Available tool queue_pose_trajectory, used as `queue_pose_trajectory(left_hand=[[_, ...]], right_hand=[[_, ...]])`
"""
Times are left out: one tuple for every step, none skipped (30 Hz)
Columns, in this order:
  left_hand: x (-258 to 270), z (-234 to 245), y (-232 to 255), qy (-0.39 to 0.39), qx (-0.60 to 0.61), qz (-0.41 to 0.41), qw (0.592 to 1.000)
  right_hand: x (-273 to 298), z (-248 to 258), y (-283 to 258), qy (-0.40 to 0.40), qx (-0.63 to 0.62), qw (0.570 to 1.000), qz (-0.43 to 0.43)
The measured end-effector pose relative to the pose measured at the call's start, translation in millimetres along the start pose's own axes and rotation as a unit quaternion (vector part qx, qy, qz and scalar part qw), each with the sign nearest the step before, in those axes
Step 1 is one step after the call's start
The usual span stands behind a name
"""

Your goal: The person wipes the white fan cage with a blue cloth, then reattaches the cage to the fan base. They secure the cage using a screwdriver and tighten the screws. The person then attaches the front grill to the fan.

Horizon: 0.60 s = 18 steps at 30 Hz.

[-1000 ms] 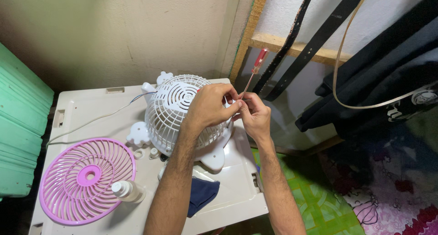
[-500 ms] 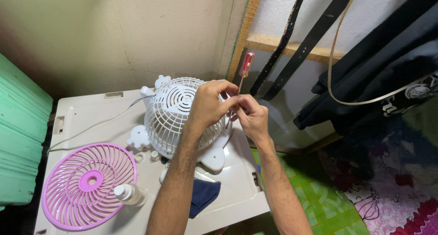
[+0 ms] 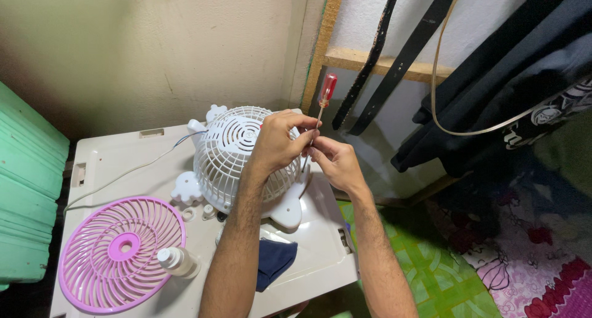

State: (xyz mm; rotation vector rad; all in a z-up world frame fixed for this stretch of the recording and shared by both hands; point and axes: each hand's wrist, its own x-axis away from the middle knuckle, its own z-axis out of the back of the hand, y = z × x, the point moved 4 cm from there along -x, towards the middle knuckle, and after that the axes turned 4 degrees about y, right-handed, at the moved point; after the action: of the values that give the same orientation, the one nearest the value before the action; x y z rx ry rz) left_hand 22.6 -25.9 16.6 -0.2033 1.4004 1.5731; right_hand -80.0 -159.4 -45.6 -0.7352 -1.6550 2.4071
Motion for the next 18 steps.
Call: queue_pose_trajectory(left_hand=[[0,0,1,-0.001,-0.002,0.000,1.000],[1,1,1,-0.001,-0.004,-0.001,1.000],[1,1,2,-0.001,-0.004,-0.004,1.000],[0,1,3,0.000,-0.005,-0.008,1.000],[0,1,4,0.001,-0.006,-0.011,1.000],[0,0,5,-0.002,-0.006,-0.018,1.000],[-1,0,7,-0.004,-0.007,-0.026,1.000],[-1,0,8,-0.006,-0.008,-0.034,0.999],[-1,0,7,-0.010,-0.009,-0.019,1.000],[-1,-1,6,-0.014,-0.010,-0.004,1.000],[1,-1,5,-0.018,-0.011,0.012,1.000],[1,-1,5,-0.017,-0.005,0.016,1.000],[0,-1,4,-0.017,0.002,0.019,1.000],[0,-1,4,-0.016,0.009,0.022,1.000],[0,-2,2,-0.017,0.010,0.027,0.999],[0,-3,1,-0.018,0.011,0.032,0.999],[0,-3,0,-0.018,0.012,0.036,0.999],[-1,-5,-1,-0.021,0.014,0.039,0.999]], right_hand=[[1,0,-2,0.006,0.018,1.000,0.006],[2,0,-3,0.014,0.027,1.000,0.004],[2,0,-5,0.023,0.036,0.999,0.003],[2,1,-6,0.032,0.044,0.999,0.002],[3,1,-6,0.043,0.053,0.998,0.007],[5,1,-6,0.053,0.061,0.997,0.013],[6,0,-6,0.062,0.070,0.995,0.019],[8,-1,-5,0.072,0.067,0.995,0.026],[8,-2,-4,0.082,0.064,0.994,0.034],[8,-3,-3,0.091,0.061,0.993,0.043],[9,-5,-2,0.100,0.056,0.992,0.047],[9,-7,0,0.109,0.051,0.991,0.051],[9,-6,1,0.118,0.047,0.990,0.056],[8,-7,2,0.122,0.047,0.990,0.055],[9,-7,3,0.126,0.048,0.989,0.053],[9,-7,4,0.130,0.049,0.989,0.051],[10,-7,4,0.136,0.055,0.988,0.057],[10,-7,4,0.141,0.060,0.986,0.064]])
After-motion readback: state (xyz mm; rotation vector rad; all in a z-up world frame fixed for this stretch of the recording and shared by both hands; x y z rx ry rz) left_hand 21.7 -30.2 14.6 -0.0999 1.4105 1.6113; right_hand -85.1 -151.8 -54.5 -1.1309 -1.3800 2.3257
